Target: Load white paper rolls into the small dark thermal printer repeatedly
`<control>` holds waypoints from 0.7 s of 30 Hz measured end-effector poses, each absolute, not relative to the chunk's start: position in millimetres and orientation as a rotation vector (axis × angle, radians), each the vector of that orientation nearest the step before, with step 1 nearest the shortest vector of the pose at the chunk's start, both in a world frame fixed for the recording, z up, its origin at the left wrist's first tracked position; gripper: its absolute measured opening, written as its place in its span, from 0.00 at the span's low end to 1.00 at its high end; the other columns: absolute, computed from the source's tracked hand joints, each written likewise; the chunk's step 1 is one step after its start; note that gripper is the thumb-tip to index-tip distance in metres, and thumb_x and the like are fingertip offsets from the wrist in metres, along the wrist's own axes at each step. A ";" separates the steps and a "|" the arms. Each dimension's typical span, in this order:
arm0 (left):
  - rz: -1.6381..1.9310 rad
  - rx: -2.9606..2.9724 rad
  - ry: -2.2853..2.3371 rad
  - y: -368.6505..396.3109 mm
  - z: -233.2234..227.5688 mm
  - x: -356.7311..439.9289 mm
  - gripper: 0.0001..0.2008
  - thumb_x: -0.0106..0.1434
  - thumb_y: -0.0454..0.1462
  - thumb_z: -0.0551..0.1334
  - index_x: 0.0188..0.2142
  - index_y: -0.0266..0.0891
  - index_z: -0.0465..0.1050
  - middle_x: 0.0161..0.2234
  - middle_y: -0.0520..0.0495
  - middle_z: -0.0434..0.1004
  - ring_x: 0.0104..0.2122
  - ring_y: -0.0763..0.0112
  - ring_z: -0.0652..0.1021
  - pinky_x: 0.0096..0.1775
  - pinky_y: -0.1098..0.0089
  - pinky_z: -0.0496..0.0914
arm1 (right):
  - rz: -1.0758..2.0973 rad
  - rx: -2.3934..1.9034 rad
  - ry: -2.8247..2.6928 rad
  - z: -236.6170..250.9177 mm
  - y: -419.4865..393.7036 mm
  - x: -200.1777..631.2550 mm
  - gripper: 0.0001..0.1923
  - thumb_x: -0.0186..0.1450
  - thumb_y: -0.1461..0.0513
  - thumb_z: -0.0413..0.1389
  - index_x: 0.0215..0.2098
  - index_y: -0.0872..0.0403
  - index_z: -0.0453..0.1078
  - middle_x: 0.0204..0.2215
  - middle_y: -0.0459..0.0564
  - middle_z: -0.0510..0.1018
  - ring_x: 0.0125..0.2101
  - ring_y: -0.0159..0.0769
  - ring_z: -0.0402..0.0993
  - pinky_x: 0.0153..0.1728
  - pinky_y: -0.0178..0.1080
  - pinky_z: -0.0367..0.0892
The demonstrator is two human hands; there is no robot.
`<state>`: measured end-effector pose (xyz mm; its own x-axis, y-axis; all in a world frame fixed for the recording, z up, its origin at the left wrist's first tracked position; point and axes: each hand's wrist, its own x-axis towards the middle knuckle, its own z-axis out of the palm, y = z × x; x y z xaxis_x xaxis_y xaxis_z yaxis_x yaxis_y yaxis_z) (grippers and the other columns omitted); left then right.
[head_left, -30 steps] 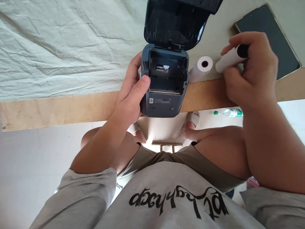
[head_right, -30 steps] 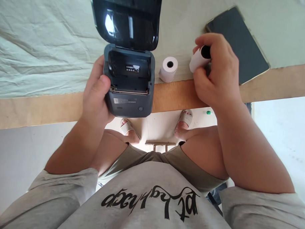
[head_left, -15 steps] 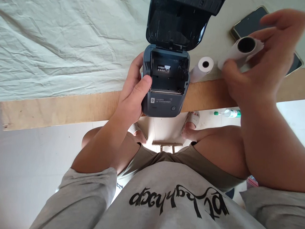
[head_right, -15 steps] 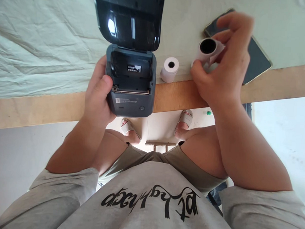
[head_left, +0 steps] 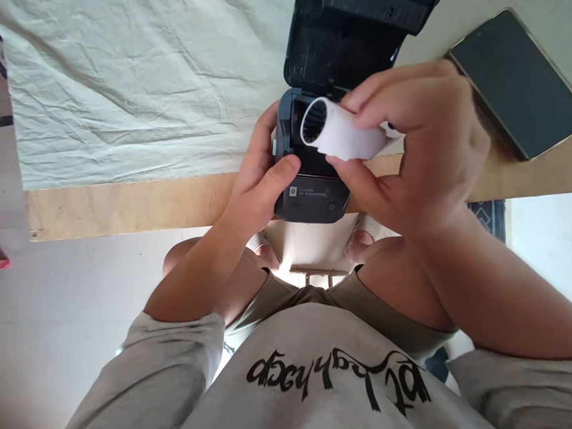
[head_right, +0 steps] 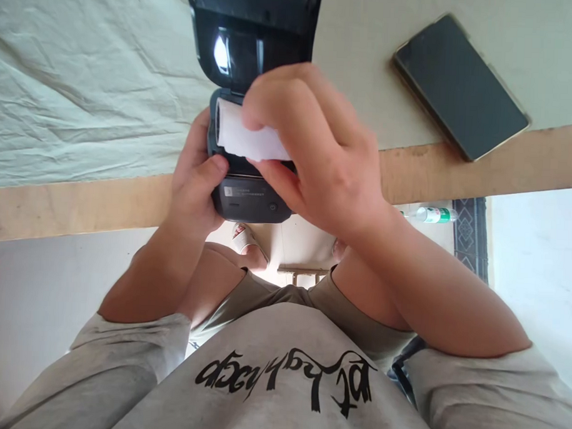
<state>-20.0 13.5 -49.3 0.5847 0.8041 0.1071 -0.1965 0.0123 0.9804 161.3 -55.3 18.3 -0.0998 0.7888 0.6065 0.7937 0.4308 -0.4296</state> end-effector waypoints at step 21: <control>0.749 1.402 0.686 11.1 -44.7 -23.1 0.47 0.47 0.49 0.71 0.64 0.51 0.55 0.56 0.45 0.70 0.54 0.52 0.74 0.50 0.56 0.73 | -0.035 -1.269 -1.757 7.5 -60.5 175.1 0.06 0.63 0.55 0.55 0.34 0.49 0.66 0.35 0.43 0.75 0.40 0.35 0.73 0.45 0.46 0.68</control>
<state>-23.1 11.1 -44.7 0.6012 0.7990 0.0152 -0.0550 0.0223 0.9982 175.1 -60.5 7.5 -0.0270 0.7280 0.6850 0.7548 0.4642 -0.4635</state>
